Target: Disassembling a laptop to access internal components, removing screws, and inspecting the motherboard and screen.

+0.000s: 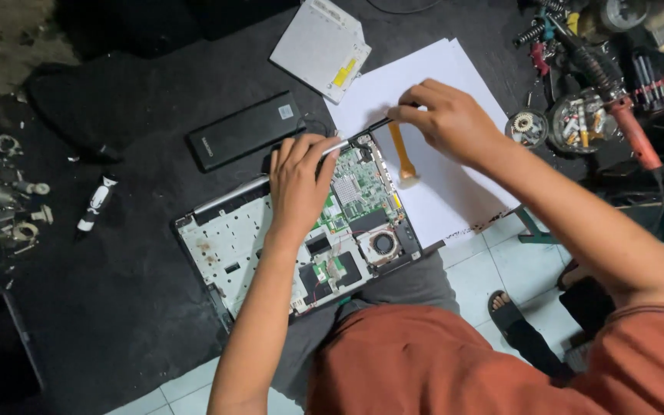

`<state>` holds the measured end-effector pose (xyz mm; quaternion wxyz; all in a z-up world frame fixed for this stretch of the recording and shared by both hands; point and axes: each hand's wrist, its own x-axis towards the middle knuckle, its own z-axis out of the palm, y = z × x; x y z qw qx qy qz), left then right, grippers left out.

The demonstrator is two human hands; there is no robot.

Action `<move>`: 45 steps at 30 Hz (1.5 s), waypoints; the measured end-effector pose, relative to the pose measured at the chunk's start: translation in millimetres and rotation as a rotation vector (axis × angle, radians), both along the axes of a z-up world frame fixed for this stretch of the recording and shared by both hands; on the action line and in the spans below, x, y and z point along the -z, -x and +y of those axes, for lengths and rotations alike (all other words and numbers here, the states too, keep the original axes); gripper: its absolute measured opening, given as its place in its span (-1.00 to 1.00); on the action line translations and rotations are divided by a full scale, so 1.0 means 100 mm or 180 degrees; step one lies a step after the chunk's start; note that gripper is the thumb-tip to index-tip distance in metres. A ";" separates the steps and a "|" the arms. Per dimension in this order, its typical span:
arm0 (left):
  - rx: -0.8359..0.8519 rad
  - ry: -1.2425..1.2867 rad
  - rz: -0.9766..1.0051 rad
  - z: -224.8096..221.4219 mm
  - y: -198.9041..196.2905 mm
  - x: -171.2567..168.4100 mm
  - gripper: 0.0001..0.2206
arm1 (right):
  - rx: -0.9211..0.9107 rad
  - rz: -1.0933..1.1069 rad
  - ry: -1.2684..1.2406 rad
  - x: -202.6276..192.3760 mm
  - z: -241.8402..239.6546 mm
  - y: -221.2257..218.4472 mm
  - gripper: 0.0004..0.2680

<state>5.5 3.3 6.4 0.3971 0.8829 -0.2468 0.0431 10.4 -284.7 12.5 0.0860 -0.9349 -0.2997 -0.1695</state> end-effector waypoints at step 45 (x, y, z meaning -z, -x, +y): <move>-0.1210 0.0874 -0.0356 0.48 -0.04 -0.32 -0.89 | 0.1623 0.1153 -0.3664 -0.01 0.63 1.32 -0.90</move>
